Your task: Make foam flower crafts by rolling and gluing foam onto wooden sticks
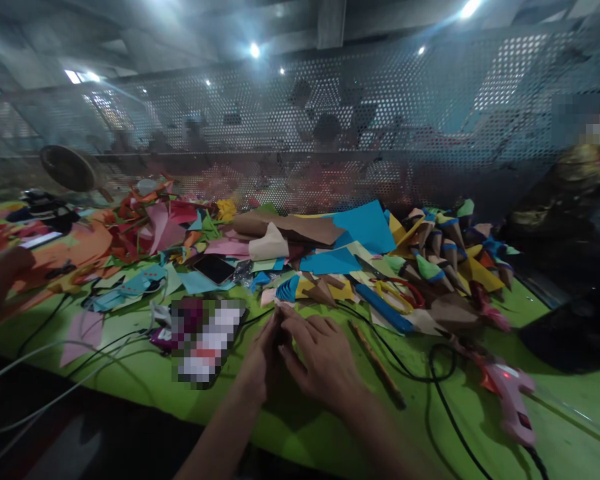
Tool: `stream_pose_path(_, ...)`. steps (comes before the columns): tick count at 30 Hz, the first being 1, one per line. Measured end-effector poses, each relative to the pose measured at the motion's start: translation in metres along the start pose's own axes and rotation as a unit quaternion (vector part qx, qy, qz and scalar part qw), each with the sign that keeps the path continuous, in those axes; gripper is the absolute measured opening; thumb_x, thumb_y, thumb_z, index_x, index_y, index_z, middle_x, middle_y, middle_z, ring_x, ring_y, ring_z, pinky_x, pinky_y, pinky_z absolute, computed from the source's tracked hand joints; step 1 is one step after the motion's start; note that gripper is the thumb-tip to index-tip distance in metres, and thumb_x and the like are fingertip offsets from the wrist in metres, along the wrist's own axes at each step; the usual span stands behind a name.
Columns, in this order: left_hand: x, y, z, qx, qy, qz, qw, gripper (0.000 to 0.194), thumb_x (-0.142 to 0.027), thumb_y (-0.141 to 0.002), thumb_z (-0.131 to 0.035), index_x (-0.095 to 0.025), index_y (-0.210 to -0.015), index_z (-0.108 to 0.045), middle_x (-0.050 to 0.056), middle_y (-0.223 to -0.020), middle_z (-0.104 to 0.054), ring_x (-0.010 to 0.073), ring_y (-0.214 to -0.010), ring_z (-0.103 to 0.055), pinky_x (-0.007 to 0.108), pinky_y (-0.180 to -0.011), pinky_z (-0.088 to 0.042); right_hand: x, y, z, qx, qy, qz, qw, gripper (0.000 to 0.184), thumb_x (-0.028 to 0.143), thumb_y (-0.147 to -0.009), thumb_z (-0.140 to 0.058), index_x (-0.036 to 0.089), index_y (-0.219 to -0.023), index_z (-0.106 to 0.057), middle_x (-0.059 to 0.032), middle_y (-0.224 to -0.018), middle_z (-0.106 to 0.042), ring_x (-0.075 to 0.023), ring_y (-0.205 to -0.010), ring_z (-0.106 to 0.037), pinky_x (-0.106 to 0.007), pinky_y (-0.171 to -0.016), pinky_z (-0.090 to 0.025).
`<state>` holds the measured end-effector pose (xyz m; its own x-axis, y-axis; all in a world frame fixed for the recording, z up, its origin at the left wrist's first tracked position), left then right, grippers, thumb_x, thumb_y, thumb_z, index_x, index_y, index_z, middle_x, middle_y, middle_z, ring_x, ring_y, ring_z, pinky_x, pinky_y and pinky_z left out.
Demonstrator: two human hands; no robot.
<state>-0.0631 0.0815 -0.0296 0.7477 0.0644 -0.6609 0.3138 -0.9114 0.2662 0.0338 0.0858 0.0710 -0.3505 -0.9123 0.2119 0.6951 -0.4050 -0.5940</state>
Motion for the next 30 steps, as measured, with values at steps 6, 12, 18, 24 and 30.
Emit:
stream_pose_path(6,0.0007,0.0009,0.0009,0.001,0.016,-0.004,1.000,0.038,-0.043,-0.079,-0.078,-0.019,-0.108,-0.076,0.006,-0.101,-0.074,0.0173,-0.094,-0.066,0.025,-0.083,-0.050,0.0023,-0.0013,0.0012,0.001,-0.001,-0.001,1.000,0.022,0.024,-0.094,-0.056,0.023,-0.117,-0.055,-0.0065,-0.116,-0.073,-0.0239,-0.092,-0.065,-0.039,-0.077,-0.045)
stream_pose_path(12,0.0030,0.0005,0.0030,-0.003,0.020,0.003,1.000,0.042,-0.045,-0.077,-0.079,-0.019,-0.109,-0.075,0.004,-0.093,-0.072,0.0150,-0.084,-0.064,0.021,-0.072,-0.049,0.0014,-0.0014,0.0028,-0.001,-0.004,-0.003,1.000,0.025,0.024,-0.095,-0.056,0.023,-0.119,-0.054,-0.0074,-0.120,-0.072,-0.0239,-0.092,-0.064,-0.039,-0.077,-0.045)
stream_pose_path(18,0.0048,0.0002,0.0066,-0.011,0.022,0.007,1.000,0.043,-0.047,-0.075,-0.080,-0.019,-0.107,-0.076,0.003,-0.092,-0.072,0.0161,-0.087,-0.065,0.025,-0.083,-0.051,0.0017,-0.0020,0.0001,0.004,0.002,0.000,1.000,0.021,0.023,-0.093,-0.057,0.022,-0.114,-0.056,-0.0067,-0.115,-0.074,-0.0243,-0.090,-0.064,-0.039,-0.076,-0.044)
stream_pose_path(24,0.0052,0.0008,0.0062,-0.024,0.045,0.018,0.999,0.044,-0.048,-0.072,-0.082,-0.021,-0.107,-0.077,0.006,-0.105,-0.075,0.0227,-0.106,-0.066,0.030,-0.092,-0.052,0.0009,-0.0011,0.0036,-0.006,0.002,-0.004,1.000,0.023,0.024,-0.094,-0.055,0.022,-0.118,-0.056,-0.0090,-0.124,-0.071,-0.0230,-0.093,-0.065,-0.038,-0.078,-0.046)
stream_pose_path(30,0.0076,0.0005,0.0071,-0.030,0.051,0.029,0.998,0.044,-0.049,-0.070,-0.083,-0.022,-0.105,-0.077,0.006,-0.108,-0.076,0.0244,-0.114,-0.064,0.032,-0.099,-0.050,0.0017,-0.0020,0.0021,-0.001,0.006,-0.005,1.000,0.021,0.024,-0.093,-0.057,0.023,-0.114,-0.058,-0.0077,-0.123,-0.072,-0.0233,-0.090,-0.065,-0.038,-0.076,-0.046)
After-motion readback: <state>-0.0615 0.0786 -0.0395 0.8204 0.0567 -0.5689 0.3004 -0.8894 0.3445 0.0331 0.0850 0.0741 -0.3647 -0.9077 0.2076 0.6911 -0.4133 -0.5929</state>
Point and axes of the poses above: each hand's wrist, its own y-axis away from the middle knuckle, its own z-axis out of the back of the hand, x = y × z, the point moved 8 cm from there along -y, towards the middle knuckle
